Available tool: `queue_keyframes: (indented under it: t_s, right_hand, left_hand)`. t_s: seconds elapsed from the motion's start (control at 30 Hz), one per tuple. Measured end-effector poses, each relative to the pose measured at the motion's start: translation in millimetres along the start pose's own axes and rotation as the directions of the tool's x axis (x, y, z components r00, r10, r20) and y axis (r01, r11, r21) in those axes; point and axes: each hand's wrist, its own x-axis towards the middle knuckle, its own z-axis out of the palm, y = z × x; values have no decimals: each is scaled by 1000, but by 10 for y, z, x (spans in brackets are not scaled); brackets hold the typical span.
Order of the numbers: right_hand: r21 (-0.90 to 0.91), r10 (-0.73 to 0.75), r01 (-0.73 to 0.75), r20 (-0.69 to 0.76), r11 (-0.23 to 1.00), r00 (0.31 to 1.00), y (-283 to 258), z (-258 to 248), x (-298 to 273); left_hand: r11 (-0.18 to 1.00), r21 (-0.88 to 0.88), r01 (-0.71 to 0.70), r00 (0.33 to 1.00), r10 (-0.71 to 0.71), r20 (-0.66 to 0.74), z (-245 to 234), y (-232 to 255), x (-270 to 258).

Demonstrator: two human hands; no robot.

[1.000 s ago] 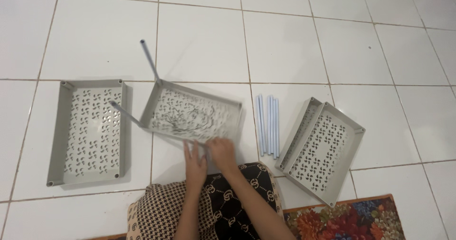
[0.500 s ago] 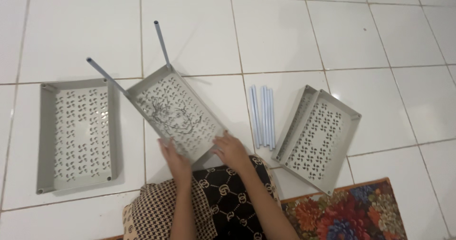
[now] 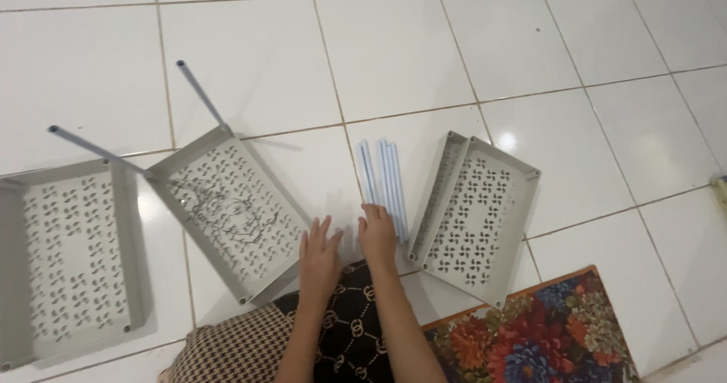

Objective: The person assembles a two-tier plastic storage rack by inserting gray cylindrical legs into the corners of perforated trays. They attach legs to each tray, then stack the trays to form a two-tier unit.

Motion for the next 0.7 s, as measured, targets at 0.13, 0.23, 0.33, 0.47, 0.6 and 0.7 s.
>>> queue_keyframes:
  t_s: [0.13, 0.23, 0.33, 0.47, 0.6, 0.7]
  right_hand:
    - [-49, 85, -83, 46, 995, 995, 188, 219, 55]
    - [-44, 61, -59, 36, 997, 997, 318, 331, 16]
    - [-17, 120, -119, 75, 993, 990, 412, 401, 20]
    - [-125, 235, -213, 200, 969, 951, 351, 494, 34]
    - [-140, 150, -129, 152, 982, 977, 122, 367, 141]
    - [44, -49, 49, -7, 998, 999, -90, 90, 24]
  left_hand:
    - [992, 118, -40, 988, 22, 153, 522, 90, 291]
    - [996, 86, -12, 989, -1, 146, 753, 78, 401]
    - [994, 110, 26, 985, -44, 167, 807, 39, 425]
    - [987, 158, 27, 986, -53, 159, 577, -21, 289]
    - [997, 70, 37, 997, -41, 61, 19, -181, 250]
    - [995, 45, 93, 991, -88, -99, -605, -391, 70]
